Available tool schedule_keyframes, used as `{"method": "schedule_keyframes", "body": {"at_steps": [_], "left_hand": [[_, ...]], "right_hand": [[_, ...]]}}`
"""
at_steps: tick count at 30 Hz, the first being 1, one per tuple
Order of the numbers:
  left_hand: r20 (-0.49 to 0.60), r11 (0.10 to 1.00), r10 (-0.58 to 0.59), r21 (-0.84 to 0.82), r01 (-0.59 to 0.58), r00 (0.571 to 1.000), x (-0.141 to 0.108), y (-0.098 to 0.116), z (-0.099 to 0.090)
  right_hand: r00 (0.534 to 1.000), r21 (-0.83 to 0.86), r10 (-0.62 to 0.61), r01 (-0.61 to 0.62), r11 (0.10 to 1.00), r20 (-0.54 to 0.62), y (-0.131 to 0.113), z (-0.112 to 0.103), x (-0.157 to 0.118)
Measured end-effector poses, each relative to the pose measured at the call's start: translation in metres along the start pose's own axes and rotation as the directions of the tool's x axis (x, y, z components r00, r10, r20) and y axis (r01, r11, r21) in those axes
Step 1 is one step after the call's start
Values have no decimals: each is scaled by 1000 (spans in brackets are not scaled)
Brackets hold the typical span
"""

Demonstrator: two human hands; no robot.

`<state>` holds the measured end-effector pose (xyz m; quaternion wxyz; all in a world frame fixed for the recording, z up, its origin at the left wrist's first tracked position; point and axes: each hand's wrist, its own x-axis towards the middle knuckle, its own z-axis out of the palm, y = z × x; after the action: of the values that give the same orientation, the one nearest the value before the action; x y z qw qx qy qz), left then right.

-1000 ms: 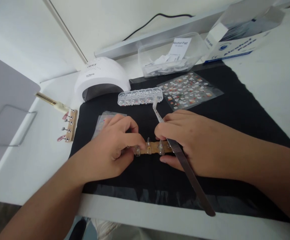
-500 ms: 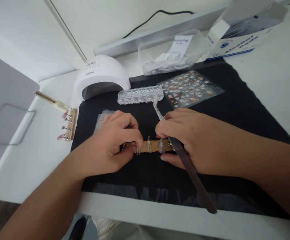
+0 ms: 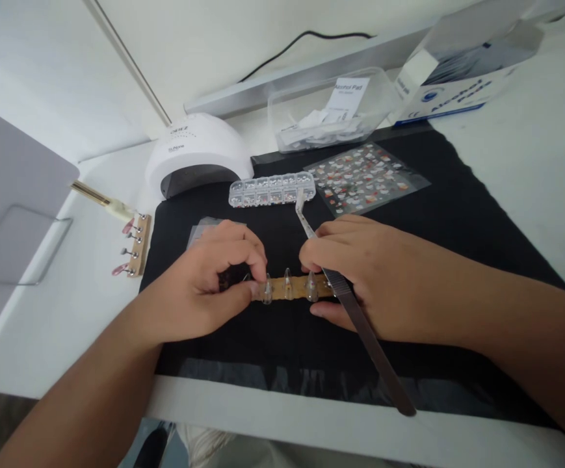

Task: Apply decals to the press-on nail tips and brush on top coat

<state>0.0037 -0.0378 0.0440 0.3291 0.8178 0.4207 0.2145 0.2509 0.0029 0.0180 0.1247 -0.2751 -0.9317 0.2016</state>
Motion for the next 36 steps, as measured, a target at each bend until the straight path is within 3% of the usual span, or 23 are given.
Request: {"method": "schedule_keyframes", "body": {"at_steps": [3,7,11,22,36], "left_hand": [[-51,975,-79,-212,67,996,-2,-4,2],[-69,874,-213,-460,158,975,-2,-8,6],[-80,776,-259,-611,158,962,0,-9,7],[-97,744,-321,-642,187,942,2,-4,6],[-174,841,-395,-464,278,902,1,8,7]], "right_hand": [[1000,15,-14,14,1000,-2,1,1,0],[1000,13,-16,16,1000,-11,4,2,-1],[1000,-2,-10,10,1000,-5,3,1,-2],[998,-31,46,-45,999,43,2,-3,-3],[999,-18,27,-27,999,22,2,-1,-2]]}}
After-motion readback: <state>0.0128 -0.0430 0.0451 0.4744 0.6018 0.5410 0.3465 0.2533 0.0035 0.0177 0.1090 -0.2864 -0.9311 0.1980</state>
